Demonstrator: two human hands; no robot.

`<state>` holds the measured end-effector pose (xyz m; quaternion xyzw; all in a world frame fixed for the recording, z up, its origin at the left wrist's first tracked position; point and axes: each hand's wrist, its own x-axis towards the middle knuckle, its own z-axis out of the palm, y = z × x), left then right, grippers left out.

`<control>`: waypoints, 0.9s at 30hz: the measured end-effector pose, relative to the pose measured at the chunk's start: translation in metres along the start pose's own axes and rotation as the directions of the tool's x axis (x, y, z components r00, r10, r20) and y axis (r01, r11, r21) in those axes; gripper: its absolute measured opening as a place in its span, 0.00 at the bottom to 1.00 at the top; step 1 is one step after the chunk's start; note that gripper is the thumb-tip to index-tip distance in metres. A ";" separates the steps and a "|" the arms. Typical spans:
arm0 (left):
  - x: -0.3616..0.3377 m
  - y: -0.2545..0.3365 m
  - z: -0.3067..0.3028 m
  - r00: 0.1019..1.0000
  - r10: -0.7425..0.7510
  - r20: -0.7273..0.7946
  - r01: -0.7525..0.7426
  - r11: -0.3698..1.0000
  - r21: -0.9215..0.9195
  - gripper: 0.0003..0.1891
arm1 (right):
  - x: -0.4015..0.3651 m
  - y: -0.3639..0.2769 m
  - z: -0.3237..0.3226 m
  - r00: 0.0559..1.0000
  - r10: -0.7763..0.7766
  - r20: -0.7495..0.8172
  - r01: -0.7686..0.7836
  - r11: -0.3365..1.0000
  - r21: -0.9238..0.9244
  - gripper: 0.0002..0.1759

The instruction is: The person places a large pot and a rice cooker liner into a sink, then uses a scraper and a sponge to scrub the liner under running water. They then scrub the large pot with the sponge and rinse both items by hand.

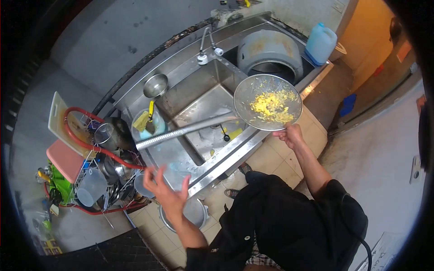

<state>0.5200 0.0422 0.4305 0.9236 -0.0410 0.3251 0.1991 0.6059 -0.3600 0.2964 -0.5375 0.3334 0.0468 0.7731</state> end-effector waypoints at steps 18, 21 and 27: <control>0.009 0.136 0.194 0.550 0.001 0.835 0.032 0.999 -0.023 0.19 | 0.007 -0.045 -0.238 0.825 -0.395 -0.403 0.344 0.918 -0.196 0.20; -0.002 0.188 0.230 0.576 -0.062 0.815 0.103 0.995 0.003 0.19 | 0.028 -0.026 -0.225 0.944 -0.281 -0.176 0.278 0.960 -0.038 0.21; -0.013 0.290 0.276 0.625 -0.033 0.780 0.240 0.959 -0.152 0.19 | 0.062 -0.029 -0.099 0.944 -0.315 0.095 0.304 0.945 0.119 0.19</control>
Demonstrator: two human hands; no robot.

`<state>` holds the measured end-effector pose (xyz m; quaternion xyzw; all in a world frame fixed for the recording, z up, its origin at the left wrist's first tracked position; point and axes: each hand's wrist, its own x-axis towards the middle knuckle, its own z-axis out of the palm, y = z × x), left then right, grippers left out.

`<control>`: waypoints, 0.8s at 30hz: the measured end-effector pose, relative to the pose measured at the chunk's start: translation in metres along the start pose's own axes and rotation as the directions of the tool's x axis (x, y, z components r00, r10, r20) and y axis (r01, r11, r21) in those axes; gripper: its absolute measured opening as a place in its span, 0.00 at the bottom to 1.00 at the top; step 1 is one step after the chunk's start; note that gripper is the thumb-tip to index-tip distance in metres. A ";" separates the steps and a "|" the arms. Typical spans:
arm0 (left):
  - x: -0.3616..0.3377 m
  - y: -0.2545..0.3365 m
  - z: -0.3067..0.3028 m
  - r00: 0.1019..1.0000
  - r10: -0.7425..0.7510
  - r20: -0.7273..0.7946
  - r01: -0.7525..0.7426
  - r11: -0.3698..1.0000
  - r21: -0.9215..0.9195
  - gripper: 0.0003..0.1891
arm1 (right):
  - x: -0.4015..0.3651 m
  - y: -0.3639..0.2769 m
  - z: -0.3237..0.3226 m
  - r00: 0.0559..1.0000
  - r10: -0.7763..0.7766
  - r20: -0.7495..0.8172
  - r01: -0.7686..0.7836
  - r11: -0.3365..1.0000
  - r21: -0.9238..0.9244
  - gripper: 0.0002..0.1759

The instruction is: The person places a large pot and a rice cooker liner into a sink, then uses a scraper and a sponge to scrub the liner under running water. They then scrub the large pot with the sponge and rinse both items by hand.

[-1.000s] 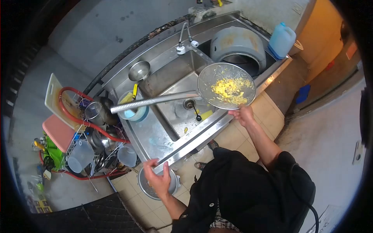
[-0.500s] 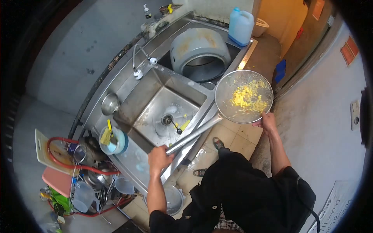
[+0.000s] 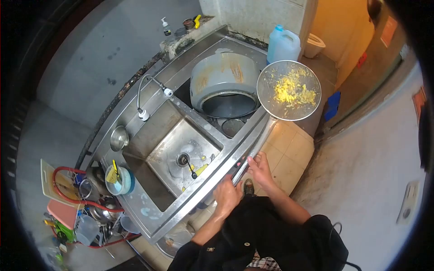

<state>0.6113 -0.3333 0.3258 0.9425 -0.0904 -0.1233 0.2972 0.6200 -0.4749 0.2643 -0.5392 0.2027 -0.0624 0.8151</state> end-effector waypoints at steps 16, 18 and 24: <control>0.085 0.037 0.058 0.924 0.366 0.111 -0.247 0.793 -0.557 0.34 | 0.196 -0.140 -0.062 0.984 -0.168 0.062 0.179 0.926 -0.334 0.19; 0.089 0.007 0.075 0.968 0.190 0.165 -0.072 0.837 -0.543 0.31 | 0.244 -0.164 -0.090 0.980 -0.159 0.120 0.198 0.842 -0.502 0.24; 0.085 -0.042 0.094 0.987 -0.020 0.158 0.089 0.891 -0.444 0.26 | 0.368 -0.207 -0.143 0.987 -0.065 0.149 0.157 0.616 -0.772 0.13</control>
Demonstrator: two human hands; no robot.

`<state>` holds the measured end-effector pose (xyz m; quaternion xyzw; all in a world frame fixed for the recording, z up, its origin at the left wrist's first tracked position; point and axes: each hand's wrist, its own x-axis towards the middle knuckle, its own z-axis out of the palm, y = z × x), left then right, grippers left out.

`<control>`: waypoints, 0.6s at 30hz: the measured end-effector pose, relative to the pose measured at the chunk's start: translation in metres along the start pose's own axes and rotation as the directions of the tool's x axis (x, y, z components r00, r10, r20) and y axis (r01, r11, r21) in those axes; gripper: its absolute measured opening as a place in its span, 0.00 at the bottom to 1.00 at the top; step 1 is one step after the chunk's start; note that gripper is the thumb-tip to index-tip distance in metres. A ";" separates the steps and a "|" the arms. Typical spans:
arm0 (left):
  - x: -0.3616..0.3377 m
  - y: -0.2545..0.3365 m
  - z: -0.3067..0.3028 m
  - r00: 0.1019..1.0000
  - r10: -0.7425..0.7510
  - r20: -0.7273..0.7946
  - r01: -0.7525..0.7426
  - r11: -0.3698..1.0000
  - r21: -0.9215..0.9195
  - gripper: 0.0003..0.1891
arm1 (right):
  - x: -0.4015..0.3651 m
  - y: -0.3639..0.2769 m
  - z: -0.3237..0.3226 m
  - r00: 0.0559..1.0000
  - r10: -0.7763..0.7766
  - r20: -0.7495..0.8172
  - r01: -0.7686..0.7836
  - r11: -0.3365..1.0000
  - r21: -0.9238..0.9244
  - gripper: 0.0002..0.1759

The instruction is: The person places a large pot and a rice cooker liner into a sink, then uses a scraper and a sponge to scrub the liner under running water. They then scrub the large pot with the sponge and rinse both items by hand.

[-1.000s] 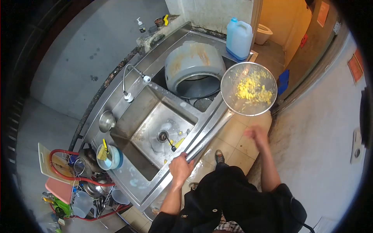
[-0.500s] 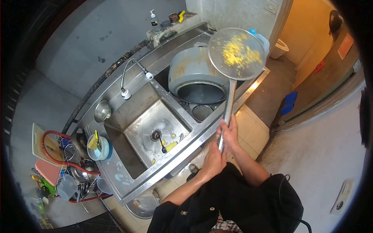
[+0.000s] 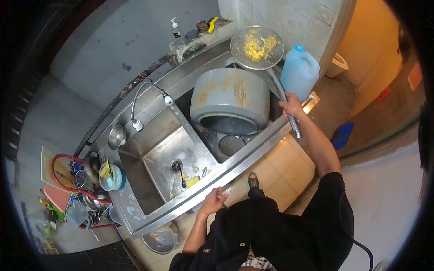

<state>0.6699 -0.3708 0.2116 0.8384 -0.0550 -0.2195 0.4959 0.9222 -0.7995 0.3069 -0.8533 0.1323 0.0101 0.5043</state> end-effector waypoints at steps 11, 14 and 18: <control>-0.021 -0.010 0.054 0.858 -0.480 -0.182 0.445 0.872 -0.204 0.22 | 0.132 0.113 -0.016 0.984 0.000 0.177 0.005 1.000 -0.028 0.17; -0.041 -0.006 0.064 0.812 -0.556 -0.178 0.531 0.830 -0.170 0.20 | 0.135 0.143 -0.003 0.883 -0.459 -0.097 0.337 0.765 -0.549 0.26; -0.077 -0.040 0.083 0.725 -0.623 -0.293 0.582 0.782 -0.222 0.21 | 0.150 0.185 0.008 0.935 -0.355 -0.029 0.258 0.732 -0.631 0.35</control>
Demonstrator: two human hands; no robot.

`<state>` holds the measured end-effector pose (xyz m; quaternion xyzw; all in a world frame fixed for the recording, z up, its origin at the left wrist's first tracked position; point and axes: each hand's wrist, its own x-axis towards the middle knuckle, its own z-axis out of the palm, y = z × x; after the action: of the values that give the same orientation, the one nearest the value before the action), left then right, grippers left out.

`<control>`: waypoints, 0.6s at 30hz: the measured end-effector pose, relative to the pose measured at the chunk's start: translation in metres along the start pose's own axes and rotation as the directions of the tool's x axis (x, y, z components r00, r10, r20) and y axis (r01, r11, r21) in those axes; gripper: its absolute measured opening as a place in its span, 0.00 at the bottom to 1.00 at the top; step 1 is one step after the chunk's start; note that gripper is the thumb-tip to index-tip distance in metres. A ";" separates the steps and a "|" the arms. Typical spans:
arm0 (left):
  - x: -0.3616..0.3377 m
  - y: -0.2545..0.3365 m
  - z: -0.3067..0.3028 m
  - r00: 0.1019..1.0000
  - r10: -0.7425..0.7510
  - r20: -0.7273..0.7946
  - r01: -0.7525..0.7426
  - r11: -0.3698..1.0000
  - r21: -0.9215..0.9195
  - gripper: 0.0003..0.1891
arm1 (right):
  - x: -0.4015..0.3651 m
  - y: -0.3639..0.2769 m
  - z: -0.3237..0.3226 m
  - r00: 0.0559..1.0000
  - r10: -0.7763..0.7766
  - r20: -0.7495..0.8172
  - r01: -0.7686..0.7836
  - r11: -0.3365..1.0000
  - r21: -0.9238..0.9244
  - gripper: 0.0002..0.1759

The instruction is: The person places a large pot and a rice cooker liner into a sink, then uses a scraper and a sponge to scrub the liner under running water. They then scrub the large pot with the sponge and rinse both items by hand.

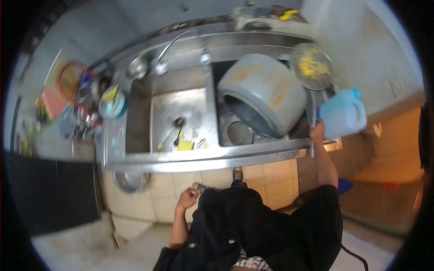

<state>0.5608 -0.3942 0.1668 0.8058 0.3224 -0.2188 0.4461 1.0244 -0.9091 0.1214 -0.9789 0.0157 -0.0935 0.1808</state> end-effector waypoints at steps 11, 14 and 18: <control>-0.098 -0.217 0.059 0.660 -0.742 -0.121 0.599 0.617 -0.511 0.21 | -0.053 -0.140 -0.007 0.884 -0.284 -0.372 0.340 0.936 0.094 0.12; -0.122 -0.317 0.132 0.905 -0.425 -0.030 0.406 0.881 -0.242 0.18 | -0.123 -0.260 -0.005 0.871 -0.420 -0.257 0.491 0.712 0.502 0.07; -0.146 -0.320 0.134 0.604 -0.764 0.229 0.474 0.113 -0.873 0.16 | -0.215 -0.414 0.019 0.806 -0.588 0.060 0.440 0.664 0.605 0.06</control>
<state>0.2221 -0.4309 0.0071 0.2551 0.7519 -0.0692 0.6040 0.8159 -0.5020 0.2137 -0.8474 -0.3147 -0.0172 0.4274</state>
